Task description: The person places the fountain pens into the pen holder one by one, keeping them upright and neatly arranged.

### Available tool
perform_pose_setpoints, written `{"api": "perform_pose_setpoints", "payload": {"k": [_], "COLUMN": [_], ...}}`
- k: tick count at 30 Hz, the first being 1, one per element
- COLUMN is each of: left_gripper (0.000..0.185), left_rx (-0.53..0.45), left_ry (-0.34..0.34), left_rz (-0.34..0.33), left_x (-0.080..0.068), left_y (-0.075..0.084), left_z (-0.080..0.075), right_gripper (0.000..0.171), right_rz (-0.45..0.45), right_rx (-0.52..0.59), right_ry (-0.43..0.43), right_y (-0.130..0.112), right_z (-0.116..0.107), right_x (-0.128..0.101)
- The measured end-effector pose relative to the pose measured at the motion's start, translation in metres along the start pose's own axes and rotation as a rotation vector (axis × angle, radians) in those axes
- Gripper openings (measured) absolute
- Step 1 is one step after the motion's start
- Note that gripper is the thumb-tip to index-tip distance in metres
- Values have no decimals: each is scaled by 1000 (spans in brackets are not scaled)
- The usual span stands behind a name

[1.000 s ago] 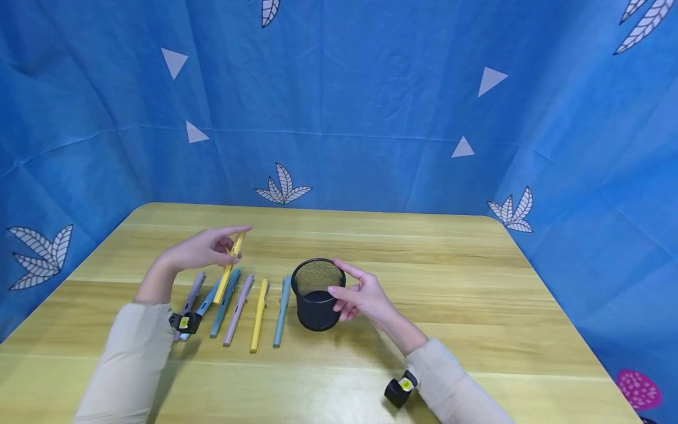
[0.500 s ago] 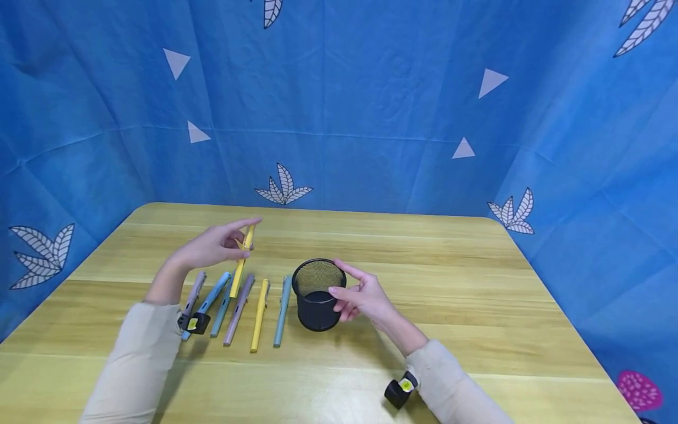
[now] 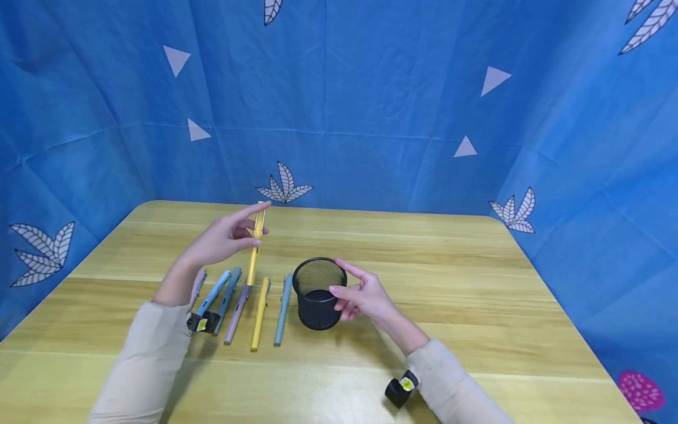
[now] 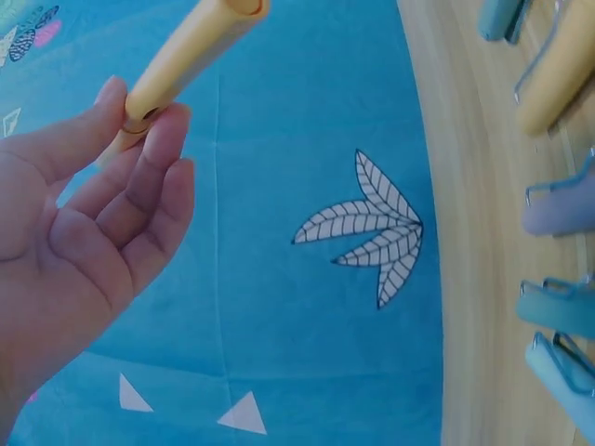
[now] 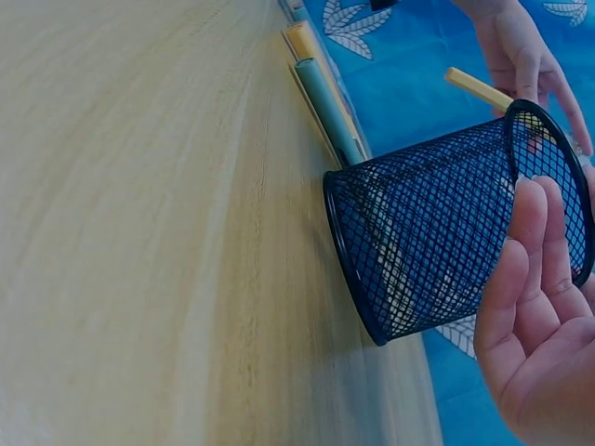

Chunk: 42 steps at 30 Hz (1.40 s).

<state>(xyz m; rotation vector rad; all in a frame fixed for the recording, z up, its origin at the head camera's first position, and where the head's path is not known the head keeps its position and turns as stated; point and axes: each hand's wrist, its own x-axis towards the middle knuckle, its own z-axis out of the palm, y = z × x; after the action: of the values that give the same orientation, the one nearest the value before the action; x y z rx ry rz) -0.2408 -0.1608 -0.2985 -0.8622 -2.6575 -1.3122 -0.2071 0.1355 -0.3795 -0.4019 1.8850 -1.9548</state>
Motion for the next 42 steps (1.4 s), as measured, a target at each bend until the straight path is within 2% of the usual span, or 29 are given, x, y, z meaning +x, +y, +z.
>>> {"api": "perform_pose_setpoints", "payload": {"k": [6,14,21,25,34,42], "left_gripper": [69,67,72,73,71,71], "left_rx": [-2,-45,-154,-183,-251,-249], "left_ry": [58,119,169,206,232,258], "left_rz": [15,41,25,32,51,66], "left_x": [0,5,6,8,11,14], "left_y": [9,14,15,17,24,23], "left_z": [5,10,13,15,21,27], "right_gripper": [69,70,70,68,68,68], "right_rz": [5,3,4,4,11,9], "right_rx": [-7,-5,-5,-6,3,11], "right_ry": [-7,-10,-10,1,3,0], "right_y": [-2,-3,-1,-1,-1,-2], "right_z": [1,1,0,0,0,0], "right_x": [0,0,0,0,0,0]}}
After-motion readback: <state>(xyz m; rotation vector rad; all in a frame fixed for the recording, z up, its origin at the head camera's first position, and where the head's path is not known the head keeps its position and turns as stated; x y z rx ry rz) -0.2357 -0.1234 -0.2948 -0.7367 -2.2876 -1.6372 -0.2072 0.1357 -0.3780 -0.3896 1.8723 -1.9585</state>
